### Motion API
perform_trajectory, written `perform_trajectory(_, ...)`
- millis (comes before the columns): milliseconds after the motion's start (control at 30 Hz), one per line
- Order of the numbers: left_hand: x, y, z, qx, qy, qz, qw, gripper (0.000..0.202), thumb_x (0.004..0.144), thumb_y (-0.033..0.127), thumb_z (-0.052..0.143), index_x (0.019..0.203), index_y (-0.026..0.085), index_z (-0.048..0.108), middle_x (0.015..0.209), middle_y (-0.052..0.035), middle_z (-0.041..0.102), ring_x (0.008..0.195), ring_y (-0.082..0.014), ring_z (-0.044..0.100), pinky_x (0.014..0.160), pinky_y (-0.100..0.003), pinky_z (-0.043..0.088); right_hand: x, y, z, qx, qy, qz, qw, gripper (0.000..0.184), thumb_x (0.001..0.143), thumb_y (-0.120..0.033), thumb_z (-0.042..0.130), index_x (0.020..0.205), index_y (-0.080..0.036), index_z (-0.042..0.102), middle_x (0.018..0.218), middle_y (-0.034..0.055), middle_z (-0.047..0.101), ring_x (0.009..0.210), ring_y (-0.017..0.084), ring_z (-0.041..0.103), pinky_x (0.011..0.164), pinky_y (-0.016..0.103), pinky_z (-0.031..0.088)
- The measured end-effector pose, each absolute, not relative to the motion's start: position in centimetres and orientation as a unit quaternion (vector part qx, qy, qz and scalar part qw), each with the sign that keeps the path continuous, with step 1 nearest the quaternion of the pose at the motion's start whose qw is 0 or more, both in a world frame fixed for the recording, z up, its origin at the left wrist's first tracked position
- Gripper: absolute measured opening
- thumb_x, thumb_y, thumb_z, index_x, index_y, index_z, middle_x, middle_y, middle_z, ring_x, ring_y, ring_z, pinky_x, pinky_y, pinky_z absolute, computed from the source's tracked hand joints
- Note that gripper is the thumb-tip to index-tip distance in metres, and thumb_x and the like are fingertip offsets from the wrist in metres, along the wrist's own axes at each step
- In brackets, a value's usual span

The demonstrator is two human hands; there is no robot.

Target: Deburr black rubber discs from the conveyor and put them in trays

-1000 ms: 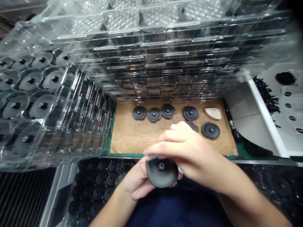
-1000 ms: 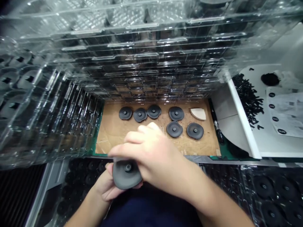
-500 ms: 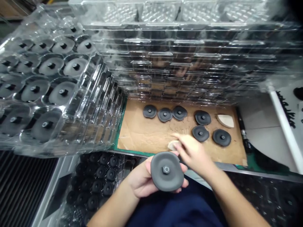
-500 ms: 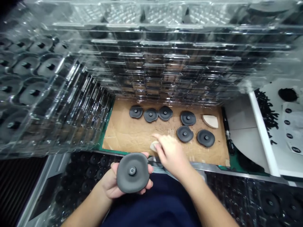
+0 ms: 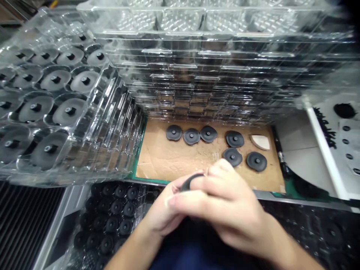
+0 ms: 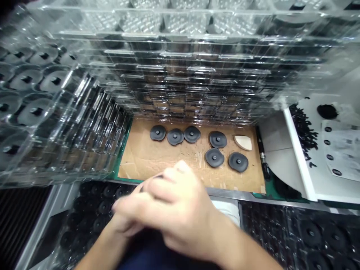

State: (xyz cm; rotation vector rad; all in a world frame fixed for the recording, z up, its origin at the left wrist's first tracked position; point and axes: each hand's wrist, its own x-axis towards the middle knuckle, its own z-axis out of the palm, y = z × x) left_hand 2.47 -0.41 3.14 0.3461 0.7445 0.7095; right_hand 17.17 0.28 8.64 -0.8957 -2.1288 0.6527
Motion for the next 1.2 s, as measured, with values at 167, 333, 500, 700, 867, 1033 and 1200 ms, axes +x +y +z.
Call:
perform_trajectory(167, 2.8, -0.5, 3.6, 0.216, 0.327, 0.357, 0.848, 0.044, 0.061, 0.051, 0.077, 0.092, 0.021, 0.074, 0.083, -0.0028, 0.070, 0.098, -0.0267, 0.065, 0.094, -0.039, 0.048, 16.7, 0.3, 8.5, -0.404, -0.828, 0.203, 0.333, 0.029, 0.097, -0.017, 0.040, 0.097, -0.019, 0.069, 0.064, -0.0011, 0.058, 0.060, 0.013, 0.046, 0.062, 0.031, 0.027)
perform_trajectory(333, 3.0, -0.6, 3.0, 0.177, 0.367, 0.398, 0.822, 0.051, 0.050, 0.040, 0.087, 0.096, 0.024, 0.074, 0.090, -0.0010, 0.073, 0.090, -0.0214, 0.068, 0.083, -0.028, 0.053, 18.3, 2.1, 6.8, -0.441, -0.786, 0.222, 0.372, 0.023, 0.094, -0.015, 0.046, 0.103, -0.021, 0.067, 0.081, -0.0001, 0.069, 0.074, 0.013, 0.059, 0.069, 0.030, 0.034)
perform_trajectory(500, 2.8, -0.7, 2.3, 0.109, 0.380, 0.448, 0.802, 0.063, 0.050, 0.035, 0.088, 0.109, 0.031, 0.068, 0.123, -0.0016, 0.066, 0.105, -0.0196, 0.063, 0.088, -0.023, 0.049, 20.1, 1.2, 1.3, -0.601, -0.636, 0.337, 0.347, 0.022, 0.091, -0.027, 0.052, 0.106, -0.023, 0.068, 0.094, 0.0030, 0.071, 0.080, 0.017, 0.063, 0.071, 0.029, 0.045)
perform_trajectory(700, 2.7, -0.5, 2.5, 0.095, 0.413, 0.447, 0.788, 0.058, 0.052, 0.036, 0.086, 0.107, 0.030, 0.069, 0.120, -0.0016, 0.066, 0.106, -0.0201, 0.062, 0.086, -0.025, 0.050, 20.0, -1.6, -3.5, -0.625, -0.581, 0.398, 0.337, 0.022, 0.086, -0.031, 0.055, 0.093, -0.020, 0.073, 0.084, 0.0050, 0.073, 0.071, 0.019, 0.065, 0.064, 0.031, 0.052)
perform_trajectory(867, 3.8, -0.4, 3.2, 0.113, 0.419, 0.439, 0.787, 0.057, 0.057, 0.030, 0.085, 0.111, 0.028, 0.066, 0.114, -0.0010, 0.068, 0.099, -0.0168, 0.064, 0.079, -0.020, 0.052, 19.2, -0.3, 3.6, -0.622, -0.576, 0.301, 0.437, 0.023, 0.090, -0.023, 0.053, 0.109, -0.021, 0.066, 0.099, 0.0042, 0.070, 0.067, 0.013, 0.059, 0.059, 0.026, 0.048)
perform_trajectory(1033, 3.8, -0.2, 2.9, 0.119, 0.408, 0.438, 0.792, 0.046, 0.063, 0.028, 0.081, 0.107, 0.025, 0.067, 0.111, -0.0013, 0.069, 0.101, -0.0165, 0.064, 0.087, -0.022, 0.050, 18.1, -0.1, 7.1, -0.425, -0.734, 0.333, 0.413, 0.024, 0.090, -0.012, 0.050, 0.107, -0.014, 0.065, 0.084, 0.0044, 0.070, 0.073, 0.015, 0.061, 0.069, 0.028, 0.048)
perform_trajectory(1200, 2.4, -0.1, 2.7, 0.071, 0.394, 0.454, 0.796, 0.052, 0.054, 0.032, 0.086, 0.103, 0.032, 0.068, 0.107, 0.0037, 0.070, 0.098, -0.0168, 0.066, 0.086, -0.025, 0.051, 20.8, -0.8, 4.3, -0.547, -0.652, 0.375, 0.367, 0.019, 0.090, -0.022, 0.053, 0.100, -0.021, 0.069, 0.092, 0.0026, 0.072, 0.076, 0.014, 0.064, 0.066, 0.025, 0.049)
